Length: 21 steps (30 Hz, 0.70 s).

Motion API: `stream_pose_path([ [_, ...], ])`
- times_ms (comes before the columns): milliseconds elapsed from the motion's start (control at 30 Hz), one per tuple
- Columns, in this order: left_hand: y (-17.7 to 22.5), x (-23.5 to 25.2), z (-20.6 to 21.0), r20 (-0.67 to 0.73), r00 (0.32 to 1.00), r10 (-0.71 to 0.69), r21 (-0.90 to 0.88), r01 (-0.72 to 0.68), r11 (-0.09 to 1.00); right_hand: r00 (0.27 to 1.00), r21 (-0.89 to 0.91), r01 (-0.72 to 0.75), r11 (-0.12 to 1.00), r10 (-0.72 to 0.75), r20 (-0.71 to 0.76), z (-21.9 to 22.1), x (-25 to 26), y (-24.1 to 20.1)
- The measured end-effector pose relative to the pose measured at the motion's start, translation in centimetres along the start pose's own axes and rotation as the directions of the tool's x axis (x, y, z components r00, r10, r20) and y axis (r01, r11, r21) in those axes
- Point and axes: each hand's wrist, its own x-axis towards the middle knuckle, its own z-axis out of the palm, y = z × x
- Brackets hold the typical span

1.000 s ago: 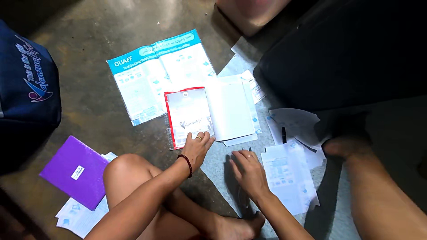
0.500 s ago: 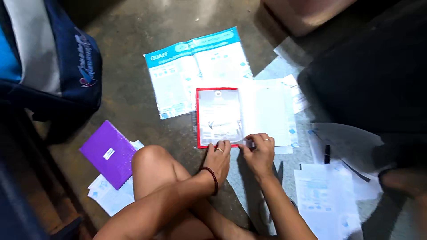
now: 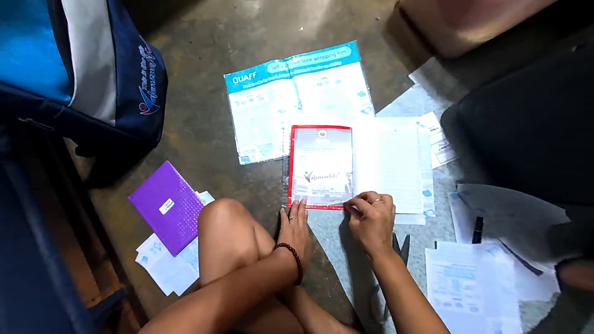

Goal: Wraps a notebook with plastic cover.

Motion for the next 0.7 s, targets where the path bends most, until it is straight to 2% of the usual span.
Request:
stream_pose_path([
  [100,-0.6,-0.5,-0.3,0.006,1.0,0.016,-0.043,-0.016,0.999,0.999,-0.007,0.023,1.0,-0.022,0.025,0.1,-0.6,-0.5],
  [133,-1.1,-0.8,-0.6,-0.044,0.999,0.026,-0.126,-0.031,0.991,0.999,0.0,0.045,0.999,-0.045,0.011,0.3,-0.9,-0.9],
  [167,-1.9,-1.0,-1.0,-0.149,0.989,0.022,-0.246,-0.059,0.968,0.997,0.02,0.069,0.997,-0.069,-0.019,0.8,-1.2,-1.4],
  [200,-2.7,-1.2,-1.2,-0.304,0.953,-0.013,-0.373,-0.107,0.922,0.995,0.048,0.092,0.995,-0.089,-0.054,1.5,-1.7,-1.9],
  [267,-4.3,-1.0,-2.2,-0.543,0.825,-0.158,-0.547,-0.205,0.812,0.985,0.1,0.136,0.986,-0.124,-0.119,2.8,-2.8,-2.7],
  [333,-5.7,-0.2,-3.8,-0.603,0.733,-0.314,-0.678,-0.265,0.686,0.974,0.12,0.168,0.978,-0.146,-0.173,4.0,-3.5,-3.3],
  [400,-6.9,0.7,-5.3,-0.577,0.697,-0.425,-0.777,-0.31,0.548,0.965,0.122,0.179,0.976,-0.15,-0.216,4.6,-3.6,-3.5],
  [500,-8.1,1.4,-5.7,-0.469,0.744,-0.476,-0.88,-0.349,0.32,0.957,0.135,0.178,0.975,-0.14,-0.253,4.7,-3.5,-3.9],
  [633,-8.1,1.6,-5.2,-0.356,0.856,-0.375,-0.926,-0.376,0.02,0.909,0.105,0.266,0.958,-0.213,-0.357,5.2,-2.5,-4.5],
  [700,-7.9,1.4,-5.2,-0.348,0.874,-0.34,-0.925,-0.38,-0.03,0.878,0.087,0.322,0.943,-0.263,-0.4,5.4,-1.8,-4.9],
])
